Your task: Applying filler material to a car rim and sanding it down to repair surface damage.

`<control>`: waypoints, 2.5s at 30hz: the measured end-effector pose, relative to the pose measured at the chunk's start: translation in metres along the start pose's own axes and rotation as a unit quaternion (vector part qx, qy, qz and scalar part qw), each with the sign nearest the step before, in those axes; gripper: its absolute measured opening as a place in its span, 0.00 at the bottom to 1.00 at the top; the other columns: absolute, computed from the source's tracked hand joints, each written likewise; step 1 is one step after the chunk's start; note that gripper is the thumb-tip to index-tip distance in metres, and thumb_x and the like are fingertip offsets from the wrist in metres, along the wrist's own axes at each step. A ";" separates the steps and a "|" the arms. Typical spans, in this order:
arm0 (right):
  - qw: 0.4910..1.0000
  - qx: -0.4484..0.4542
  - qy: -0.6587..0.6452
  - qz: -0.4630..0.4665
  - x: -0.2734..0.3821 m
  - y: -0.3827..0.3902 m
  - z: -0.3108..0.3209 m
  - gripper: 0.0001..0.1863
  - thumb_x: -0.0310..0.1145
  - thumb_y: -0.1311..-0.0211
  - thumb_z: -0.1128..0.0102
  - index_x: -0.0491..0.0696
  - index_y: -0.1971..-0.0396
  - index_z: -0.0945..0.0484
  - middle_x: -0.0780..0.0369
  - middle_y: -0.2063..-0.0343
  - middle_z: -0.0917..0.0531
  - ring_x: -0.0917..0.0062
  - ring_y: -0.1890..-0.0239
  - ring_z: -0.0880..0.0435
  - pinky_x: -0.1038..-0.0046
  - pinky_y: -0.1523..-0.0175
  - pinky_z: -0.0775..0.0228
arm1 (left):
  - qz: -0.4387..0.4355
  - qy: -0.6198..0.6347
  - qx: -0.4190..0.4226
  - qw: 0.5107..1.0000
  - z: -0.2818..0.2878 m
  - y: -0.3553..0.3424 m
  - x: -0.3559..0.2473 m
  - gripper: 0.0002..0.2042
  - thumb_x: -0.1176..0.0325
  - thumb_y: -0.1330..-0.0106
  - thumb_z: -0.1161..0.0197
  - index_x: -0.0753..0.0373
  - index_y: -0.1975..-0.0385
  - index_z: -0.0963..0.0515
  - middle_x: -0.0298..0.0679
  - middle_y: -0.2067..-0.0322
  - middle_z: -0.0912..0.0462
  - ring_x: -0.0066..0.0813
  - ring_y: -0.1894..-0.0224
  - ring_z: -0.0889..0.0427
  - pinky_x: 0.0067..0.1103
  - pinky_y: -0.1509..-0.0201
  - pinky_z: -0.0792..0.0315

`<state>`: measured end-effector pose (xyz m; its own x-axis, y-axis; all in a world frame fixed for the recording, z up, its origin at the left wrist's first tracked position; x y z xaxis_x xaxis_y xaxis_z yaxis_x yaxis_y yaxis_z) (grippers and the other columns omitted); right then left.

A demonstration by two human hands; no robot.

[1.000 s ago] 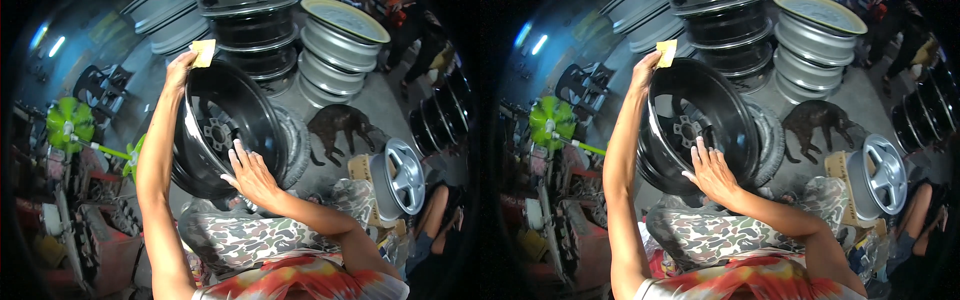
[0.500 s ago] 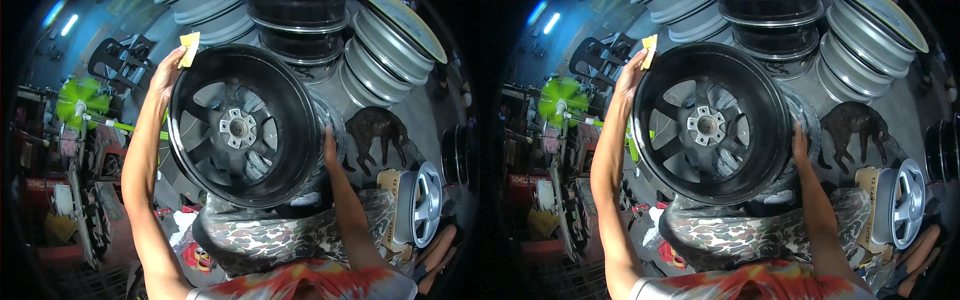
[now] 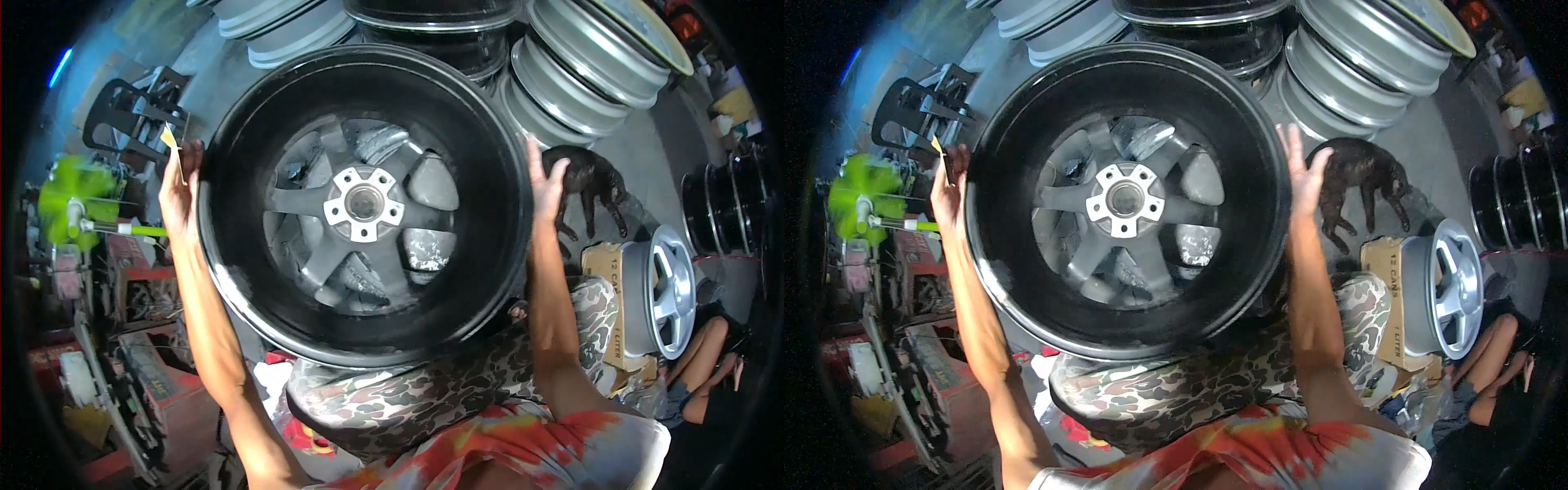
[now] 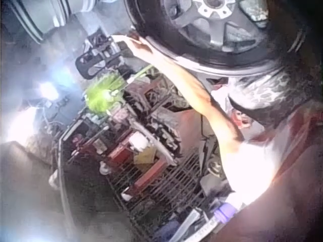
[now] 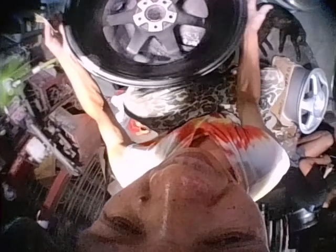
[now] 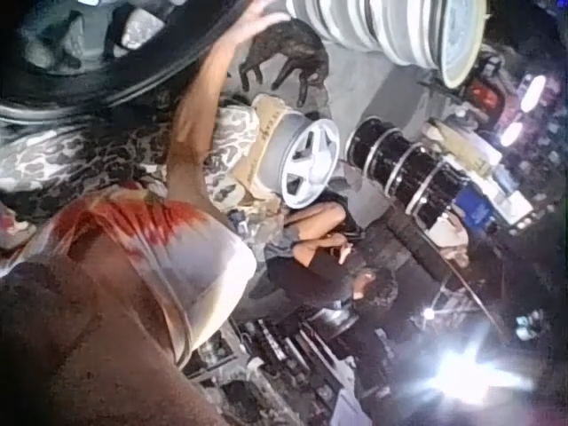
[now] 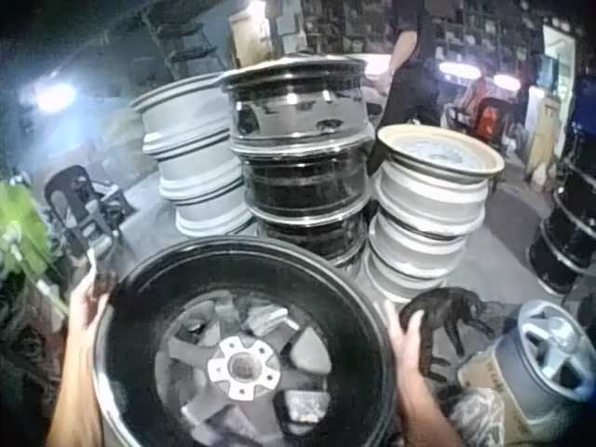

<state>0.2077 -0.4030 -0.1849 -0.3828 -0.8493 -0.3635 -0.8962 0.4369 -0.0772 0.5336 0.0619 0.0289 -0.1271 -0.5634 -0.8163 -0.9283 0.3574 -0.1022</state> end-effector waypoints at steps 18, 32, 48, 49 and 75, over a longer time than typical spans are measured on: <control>0.831 -0.095 0.537 0.108 0.034 0.016 -0.058 0.42 0.66 0.30 0.68 0.53 0.26 0.52 0.54 0.27 0.47 0.56 0.27 0.44 0.54 0.25 0.50 | 0.101 0.236 -0.036 0.966 0.052 0.062 0.179 0.09 0.67 0.29 0.41 0.65 0.57 0.22 0.46 0.58 0.16 0.33 0.54 0.18 0.28 0.44 0.24; 0.364 0.158 0.900 0.181 -0.189 0.076 -0.193 0.12 0.20 0.38 0.46 0.46 0.56 0.21 0.67 0.61 0.16 0.90 0.72 0.27 0.85 0.64 0.32 | 0.033 -0.284 0.113 0.951 -0.076 0.108 0.061 0.10 0.67 0.32 0.36 0.67 0.59 0.20 0.36 0.67 0.15 0.20 0.69 0.17 0.19 0.65 0.22; 0.217 0.445 0.867 0.050 -0.344 0.129 -0.185 0.22 0.17 0.52 0.42 0.45 0.54 0.25 0.58 0.56 0.15 0.60 0.61 0.15 0.67 0.58 0.22 | 0.081 -0.290 0.197 0.933 -0.132 0.181 0.030 0.10 0.68 0.32 0.35 0.70 0.59 0.20 0.38 0.68 0.15 0.20 0.68 0.16 0.18 0.65 0.20; 0.219 0.451 0.864 0.039 -0.348 0.129 -0.178 0.22 0.17 0.52 0.42 0.45 0.54 0.25 0.58 0.56 0.15 0.60 0.61 0.15 0.67 0.58 0.22 | 0.076 -0.280 0.166 0.943 -0.115 0.177 0.030 0.10 0.68 0.33 0.35 0.70 0.59 0.20 0.39 0.67 0.14 0.22 0.67 0.15 0.19 0.64 0.20; 0.029 0.485 0.861 -0.151 -0.351 0.143 0.001 0.15 0.20 0.49 0.45 0.48 0.60 0.29 0.66 0.39 0.24 0.56 0.74 0.17 0.60 0.73 0.25 | -0.006 -0.198 -0.046 0.979 0.006 0.177 -0.011 0.10 0.70 0.32 0.36 0.72 0.58 0.22 0.48 0.65 0.14 0.32 0.66 0.12 0.26 0.62 0.15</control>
<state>0.2139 -0.0416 -0.0697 -0.5822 0.7514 0.3105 -0.8090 -0.5736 -0.1285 0.3725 0.1364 0.0166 0.0133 -0.2273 -0.9737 -0.9587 0.2738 -0.0770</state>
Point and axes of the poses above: each hand's wrist, its own y-axis away from the middle knuckle, its own z-axis out of the back of the hand, x = y × z, the point moved 9 cm from there along -y, towards the middle knuckle
